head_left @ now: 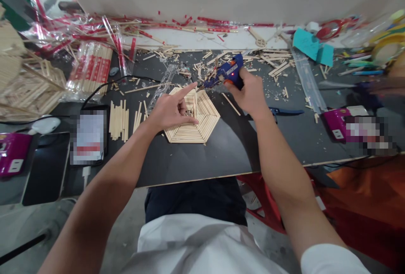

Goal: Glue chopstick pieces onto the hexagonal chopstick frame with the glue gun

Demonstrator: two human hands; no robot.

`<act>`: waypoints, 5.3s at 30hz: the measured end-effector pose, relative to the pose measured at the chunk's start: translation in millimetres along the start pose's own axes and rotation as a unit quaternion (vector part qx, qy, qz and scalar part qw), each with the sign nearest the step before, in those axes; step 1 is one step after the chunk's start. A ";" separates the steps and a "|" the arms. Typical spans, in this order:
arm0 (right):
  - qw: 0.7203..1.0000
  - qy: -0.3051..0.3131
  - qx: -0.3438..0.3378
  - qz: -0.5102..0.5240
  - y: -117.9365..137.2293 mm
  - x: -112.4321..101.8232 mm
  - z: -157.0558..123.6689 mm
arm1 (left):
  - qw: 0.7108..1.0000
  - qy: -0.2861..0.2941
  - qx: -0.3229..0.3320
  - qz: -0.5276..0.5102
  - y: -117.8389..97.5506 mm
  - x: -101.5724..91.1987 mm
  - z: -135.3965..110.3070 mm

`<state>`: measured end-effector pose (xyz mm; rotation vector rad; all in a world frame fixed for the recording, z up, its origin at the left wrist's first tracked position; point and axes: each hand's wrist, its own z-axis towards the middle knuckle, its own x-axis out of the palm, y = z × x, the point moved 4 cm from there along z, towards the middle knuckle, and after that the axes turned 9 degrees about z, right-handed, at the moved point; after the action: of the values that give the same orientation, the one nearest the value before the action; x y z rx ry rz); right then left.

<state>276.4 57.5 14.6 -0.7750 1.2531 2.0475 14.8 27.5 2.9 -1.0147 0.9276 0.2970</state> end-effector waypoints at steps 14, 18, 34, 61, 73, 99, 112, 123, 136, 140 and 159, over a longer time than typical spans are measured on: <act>0.988 -0.062 0.135 -0.041 -30.4 -12.8 -0.8 | 0.995 -0.054 0.010 -0.083 1.8 -4.4 0.7; 0.995 -0.010 0.102 0.001 -19.9 -34.0 -3.1 | 0.992 -0.060 -0.003 -0.108 -1.4 -8.3 0.0; 0.897 0.393 0.157 0.131 10.6 -10.7 -20.4 | 0.990 -0.036 -0.020 -0.132 -1.4 -13.0 -1.7; 0.913 0.311 0.125 0.233 32.8 -1.2 -15.5 | 0.999 -0.024 -0.008 -0.027 -3.7 -9.6 -2.2; 0.888 0.251 0.051 0.381 71.0 18.0 -22.2 | 0.999 -0.001 -0.002 -0.037 -5.6 -8.2 -2.1; 0.886 0.243 0.061 0.391 71.8 36.2 -21.8 | 0.995 0.007 -0.002 -0.099 -7.3 -8.9 -3.0; 0.874 0.240 0.069 0.416 73.4 35.9 -21.9 | 0.989 0.004 -0.003 -0.147 -9.5 -12.3 -2.6; 0.866 0.223 0.053 0.445 72.9 38.5 -21.8 | 0.991 -0.003 0.013 -0.136 -12.6 -15.9 -2.6; 0.855 0.175 0.014 0.488 74.8 39.4 -20.2 | 0.989 -0.033 0.018 -0.146 -11.3 -15.0 -1.9; 0.855 0.174 0.012 0.489 73.9 38.9 -20.6 | 0.986 -0.035 0.016 -0.162 -11.9 -14.7 -1.7; 0.864 0.155 0.031 0.478 73.5 39.5 -22.7 | 0.975 -0.037 0.016 -0.220 -18.1 -18.7 -1.8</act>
<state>199.7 17.5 17.4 -0.4844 2.1921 2.6659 13.6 20.0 27.9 -1.1399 0.6167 -0.0514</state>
